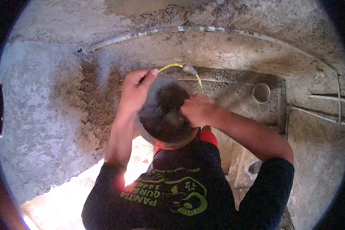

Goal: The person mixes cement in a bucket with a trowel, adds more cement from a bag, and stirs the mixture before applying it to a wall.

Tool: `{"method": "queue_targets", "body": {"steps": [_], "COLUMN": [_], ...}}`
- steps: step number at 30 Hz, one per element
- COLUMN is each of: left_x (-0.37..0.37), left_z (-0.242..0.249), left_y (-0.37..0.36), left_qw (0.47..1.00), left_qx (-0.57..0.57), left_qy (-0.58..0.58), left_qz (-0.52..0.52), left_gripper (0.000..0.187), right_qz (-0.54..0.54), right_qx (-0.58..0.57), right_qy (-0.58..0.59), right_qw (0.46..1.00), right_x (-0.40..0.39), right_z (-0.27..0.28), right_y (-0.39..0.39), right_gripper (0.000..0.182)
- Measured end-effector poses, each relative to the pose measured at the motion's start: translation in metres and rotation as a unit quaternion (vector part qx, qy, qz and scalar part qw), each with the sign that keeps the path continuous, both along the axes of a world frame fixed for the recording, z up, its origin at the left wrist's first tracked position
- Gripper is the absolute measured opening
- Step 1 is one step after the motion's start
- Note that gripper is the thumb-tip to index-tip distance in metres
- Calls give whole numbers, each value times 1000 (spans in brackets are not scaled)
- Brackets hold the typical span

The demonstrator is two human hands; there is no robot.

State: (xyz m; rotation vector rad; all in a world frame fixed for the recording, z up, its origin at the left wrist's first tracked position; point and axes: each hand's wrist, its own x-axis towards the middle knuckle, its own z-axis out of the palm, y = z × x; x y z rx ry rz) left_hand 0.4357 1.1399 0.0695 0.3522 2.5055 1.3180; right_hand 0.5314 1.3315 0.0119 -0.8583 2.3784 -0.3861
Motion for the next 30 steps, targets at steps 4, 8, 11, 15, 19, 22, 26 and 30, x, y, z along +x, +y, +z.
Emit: {"method": "queue_targets", "body": {"steps": [4, 8, 11, 15, 19, 22, 26, 30], "left_x": [12, 22, 21, 22, 16, 19, 19, 19], "left_z": [16, 18, 9, 20, 19, 18, 23, 41], "left_y": [-4, -6, -8, -17, -34, -36, -40, -51], "left_qw": [1000, 997, 984, 995, 986, 956, 944, 927], "left_qx": [-1, 28, 98, 85, 161, 269, 311, 345], "left_qy": [26, 59, 122, 53, 36, -87, -48, -72], "left_qz": [-12, -44, -85, -26, 12, 84, 98, 129], "left_gripper": [49, 48, 47, 46, 46, 44, 45, 45], "right_qz": [-9, -67, -103, -210, -274, -330, -250, -128], "right_qx": [23, -4, -2, -99, -133, -36, -5, 6], "right_qy": [20, 19, 28, 57, 62, 110, 247, 485], "right_qw": [999, 998, 994, 971, 950, 937, 936, 865], "right_x": [6, 11, 16, 35, 55, 62, 62, 55], "right_z": [17, 33, 37, 39, 37, 45, 54, 97], "right_y": [2, 0, 6, 30, 52, 63, 92, 101], "right_gripper": [28, 28, 30, 32, 38, 49, 42, 45]}}
